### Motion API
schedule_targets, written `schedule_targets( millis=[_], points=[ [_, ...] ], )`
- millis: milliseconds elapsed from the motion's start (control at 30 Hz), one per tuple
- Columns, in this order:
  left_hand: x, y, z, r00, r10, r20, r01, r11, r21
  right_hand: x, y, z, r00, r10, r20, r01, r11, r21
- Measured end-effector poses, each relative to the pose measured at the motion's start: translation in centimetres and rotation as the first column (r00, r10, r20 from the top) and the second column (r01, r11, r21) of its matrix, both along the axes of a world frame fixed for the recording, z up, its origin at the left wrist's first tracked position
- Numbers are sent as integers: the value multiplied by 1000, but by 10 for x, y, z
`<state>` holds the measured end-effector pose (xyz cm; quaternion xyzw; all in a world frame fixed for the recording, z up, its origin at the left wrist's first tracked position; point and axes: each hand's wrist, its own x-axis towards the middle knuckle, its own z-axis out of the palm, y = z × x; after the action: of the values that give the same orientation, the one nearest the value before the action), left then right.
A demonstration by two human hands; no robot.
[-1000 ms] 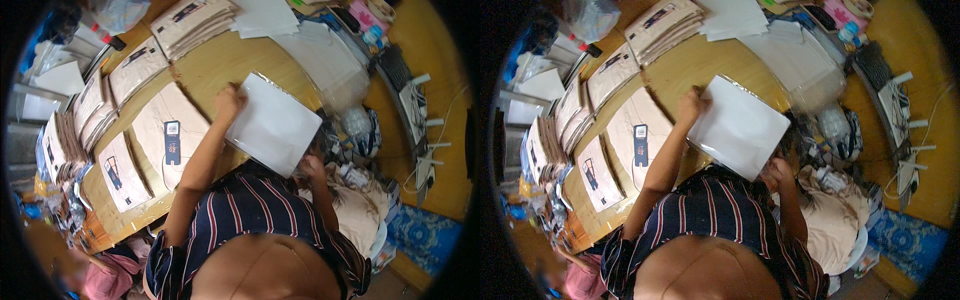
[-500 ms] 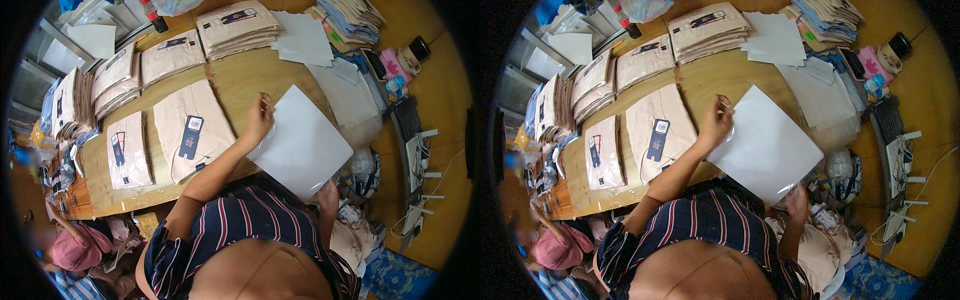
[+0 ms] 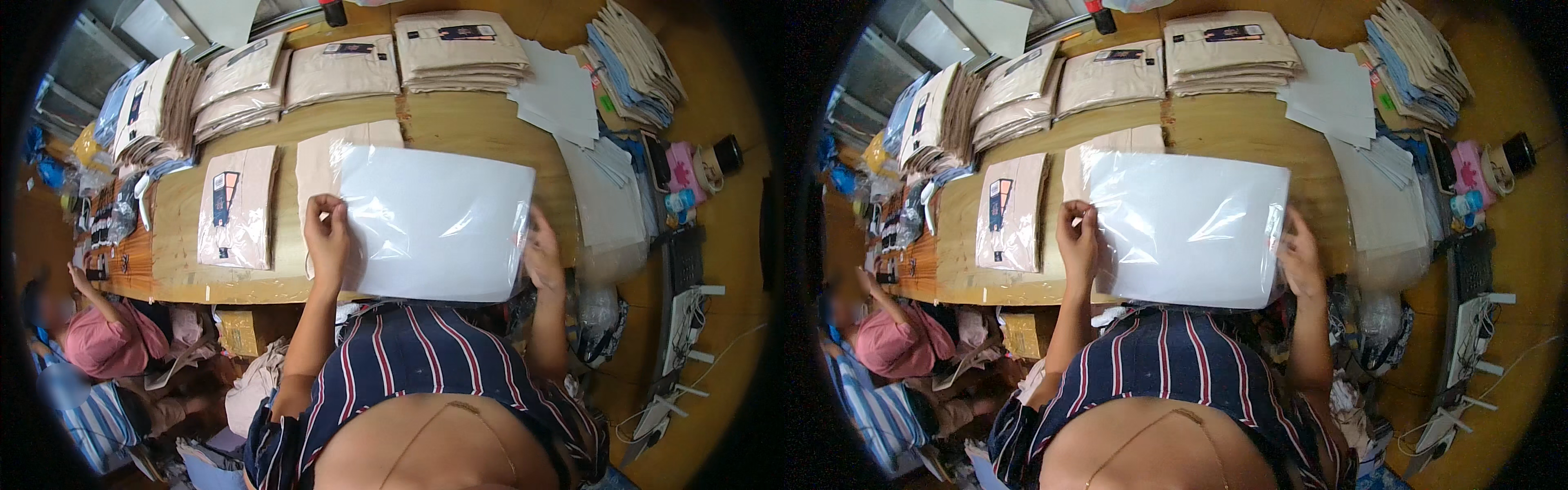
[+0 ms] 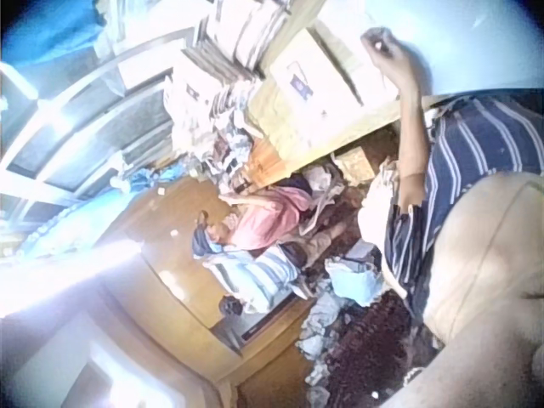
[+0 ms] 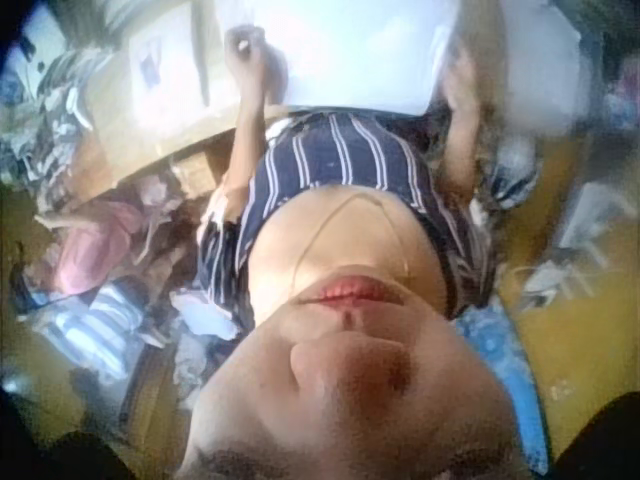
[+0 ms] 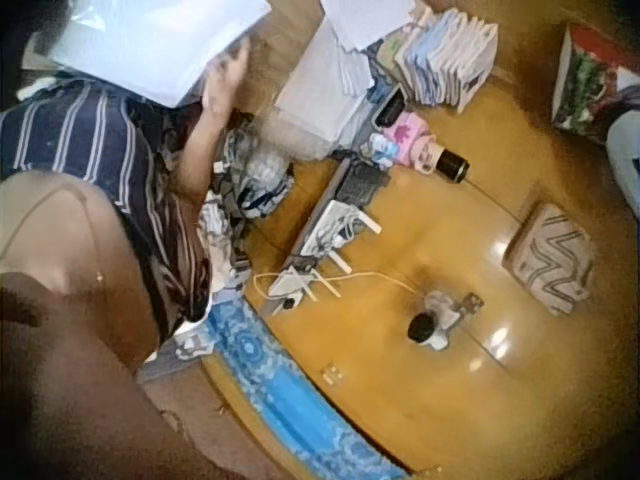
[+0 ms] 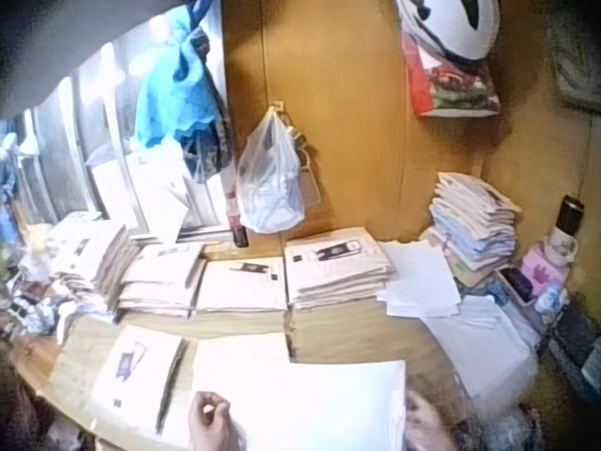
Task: The person places a folded tan shirt into a clear plastic bag, seals the bag, bundles a stack of similar packaged shirts with a blue tie, and then writes on a white document.
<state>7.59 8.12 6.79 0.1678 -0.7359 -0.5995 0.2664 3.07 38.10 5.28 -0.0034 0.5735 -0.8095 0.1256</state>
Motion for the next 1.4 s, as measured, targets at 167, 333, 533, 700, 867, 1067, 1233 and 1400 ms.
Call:
schedule_targets(
  millis=[167,333,533,700,867,1067,1233,1400],
  points=[
    [49,-33,-12,979,179,99,-189,977,101,-51,-8,-31,967,225,121,-249,939,238],
    [104,-51,-41,896,404,185,-420,906,55,-141,109,-38,996,-79,33,60,917,395],
    [126,-51,-50,839,461,288,-400,882,-247,-174,125,5,708,-422,-566,630,15,777],
    [117,-42,-19,694,510,508,-248,832,-497,-105,-2,2,887,-17,-462,426,417,803],
    [75,-47,9,776,611,156,-35,289,-957,-52,-94,-50,989,112,-96,-46,852,522],
    [-106,-89,-36,977,-201,67,200,768,-609,-59,-110,-48,983,113,147,-131,984,123],
    [-196,-96,-54,776,-313,548,605,615,-505,-73,-106,-61,985,126,114,-143,978,153],
    [-197,-121,-19,621,-588,518,771,576,-271,-87,-113,-31,962,236,-135,-148,871,468]
  ],
)
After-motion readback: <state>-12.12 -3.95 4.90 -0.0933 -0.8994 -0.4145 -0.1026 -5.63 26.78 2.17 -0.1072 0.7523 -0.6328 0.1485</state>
